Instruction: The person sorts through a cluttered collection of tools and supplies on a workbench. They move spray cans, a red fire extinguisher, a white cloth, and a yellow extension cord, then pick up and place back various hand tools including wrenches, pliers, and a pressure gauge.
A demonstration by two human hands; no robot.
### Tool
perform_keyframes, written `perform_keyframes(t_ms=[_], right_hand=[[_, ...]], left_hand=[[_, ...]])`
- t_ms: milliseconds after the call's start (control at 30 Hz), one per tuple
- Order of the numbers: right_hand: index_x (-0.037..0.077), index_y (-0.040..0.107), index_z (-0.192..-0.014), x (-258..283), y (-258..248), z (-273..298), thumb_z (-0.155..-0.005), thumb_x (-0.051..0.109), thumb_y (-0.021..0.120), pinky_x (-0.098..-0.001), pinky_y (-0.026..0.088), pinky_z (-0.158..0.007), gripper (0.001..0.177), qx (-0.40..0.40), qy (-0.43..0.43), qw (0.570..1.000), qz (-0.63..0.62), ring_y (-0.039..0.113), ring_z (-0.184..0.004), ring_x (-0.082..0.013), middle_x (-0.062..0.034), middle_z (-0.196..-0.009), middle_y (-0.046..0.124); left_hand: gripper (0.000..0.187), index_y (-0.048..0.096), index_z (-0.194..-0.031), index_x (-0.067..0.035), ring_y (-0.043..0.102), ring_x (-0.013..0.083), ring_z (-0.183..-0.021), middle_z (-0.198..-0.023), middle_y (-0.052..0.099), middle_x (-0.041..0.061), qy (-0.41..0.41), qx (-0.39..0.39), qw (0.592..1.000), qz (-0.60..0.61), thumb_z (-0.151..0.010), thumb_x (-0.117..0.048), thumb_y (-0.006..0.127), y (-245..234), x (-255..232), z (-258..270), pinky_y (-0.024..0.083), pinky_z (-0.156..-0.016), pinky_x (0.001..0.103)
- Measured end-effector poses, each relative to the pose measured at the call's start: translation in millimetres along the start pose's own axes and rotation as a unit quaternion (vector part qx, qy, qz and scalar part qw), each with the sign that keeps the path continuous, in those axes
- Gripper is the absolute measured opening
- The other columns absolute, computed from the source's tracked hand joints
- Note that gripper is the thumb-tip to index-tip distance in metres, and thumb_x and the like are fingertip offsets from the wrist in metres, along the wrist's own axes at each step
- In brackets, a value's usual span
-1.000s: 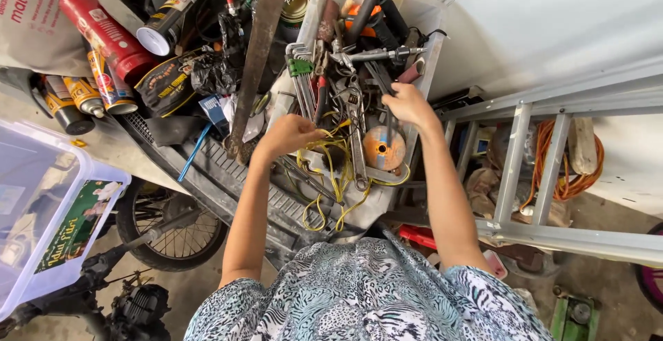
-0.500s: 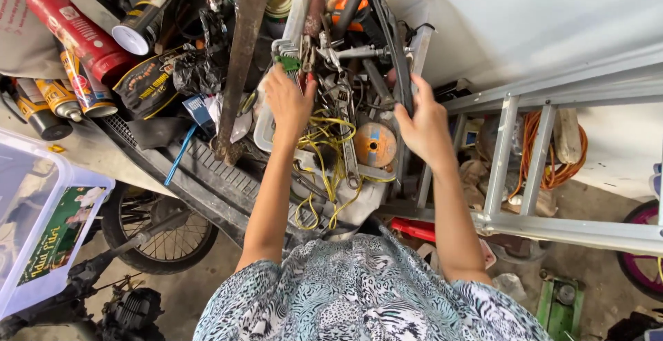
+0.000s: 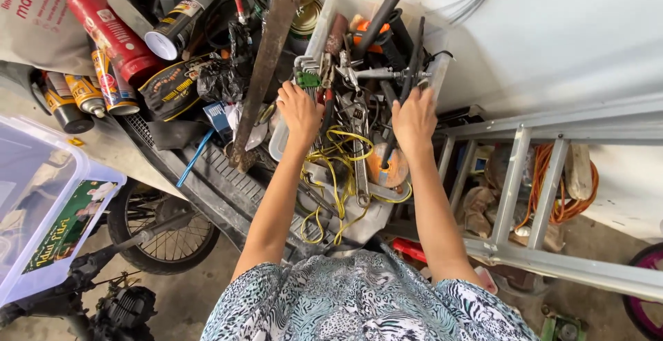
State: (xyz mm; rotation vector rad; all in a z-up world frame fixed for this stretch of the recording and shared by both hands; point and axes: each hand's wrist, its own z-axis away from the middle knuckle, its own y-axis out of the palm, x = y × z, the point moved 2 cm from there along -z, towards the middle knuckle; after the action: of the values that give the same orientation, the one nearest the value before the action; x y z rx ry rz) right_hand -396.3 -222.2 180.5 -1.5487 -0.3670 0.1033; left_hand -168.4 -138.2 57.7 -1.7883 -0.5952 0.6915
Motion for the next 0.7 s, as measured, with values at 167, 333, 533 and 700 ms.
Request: perform_keyframes(t_ms=[167,333,533,700], right_hand=[[-0.004,0.066,-0.122,41.8,49.6,-81.4,-0.088,0.004,0.076,-0.0516,0.055,-0.081,0.036,-0.074,-0.254,0.962,0.062,0.056,-0.118,-0.0370,-0.0202,-0.120,0.059],[0.004,0.064,-0.125,26.4,162.1,-149.2,-0.082,-0.002,0.072,-0.0715,0.041,-0.099,0.043,0.094,-0.300,0.940,0.132,0.057,-0.119,-0.0421,-0.0215,-0.120,0.065],[0.008,0.067,-0.113,22.1,110.6,-128.2,-0.091,-0.001,0.066,-0.0692,0.053,-0.083,0.023,0.036,-0.354,0.930,0.088,0.063,-0.106,-0.0459,-0.0200,-0.109,0.065],[0.002,0.058,-0.104,29.3,3.0,-92.7,-0.099,-0.007,0.055,-0.0586,0.051,-0.078,0.011,0.100,-0.356,0.886,-0.281,0.063,-0.087,-0.0469,-0.0192,-0.091,0.061]], left_hand=[[0.065,0.063,-0.111,-0.004,0.050,0.0256,-0.103,-0.112,0.051,0.008,0.008,-0.004,1.000,-0.026,-0.061,-0.040,0.083,19.3,-1.9,-1.6,0.044,-0.085,0.039],[0.071,0.065,-0.113,-0.001,0.051,0.0285,-0.104,-0.109,0.053,0.010,0.013,0.009,1.000,-0.024,-0.059,-0.042,0.085,23.6,4.0,-7.0,0.041,-0.092,0.045],[0.075,0.067,-0.119,0.001,0.055,0.0311,-0.111,-0.115,0.061,0.014,0.046,0.030,0.998,0.033,-0.063,-0.046,0.086,4.9,12.7,-2.9,0.037,-0.100,0.050],[0.061,0.073,-0.100,0.001,0.064,0.0367,-0.102,-0.105,0.071,0.017,0.061,-0.010,0.979,0.194,-0.060,-0.042,0.088,-7.6,27.9,-10.3,0.045,-0.090,0.053]])
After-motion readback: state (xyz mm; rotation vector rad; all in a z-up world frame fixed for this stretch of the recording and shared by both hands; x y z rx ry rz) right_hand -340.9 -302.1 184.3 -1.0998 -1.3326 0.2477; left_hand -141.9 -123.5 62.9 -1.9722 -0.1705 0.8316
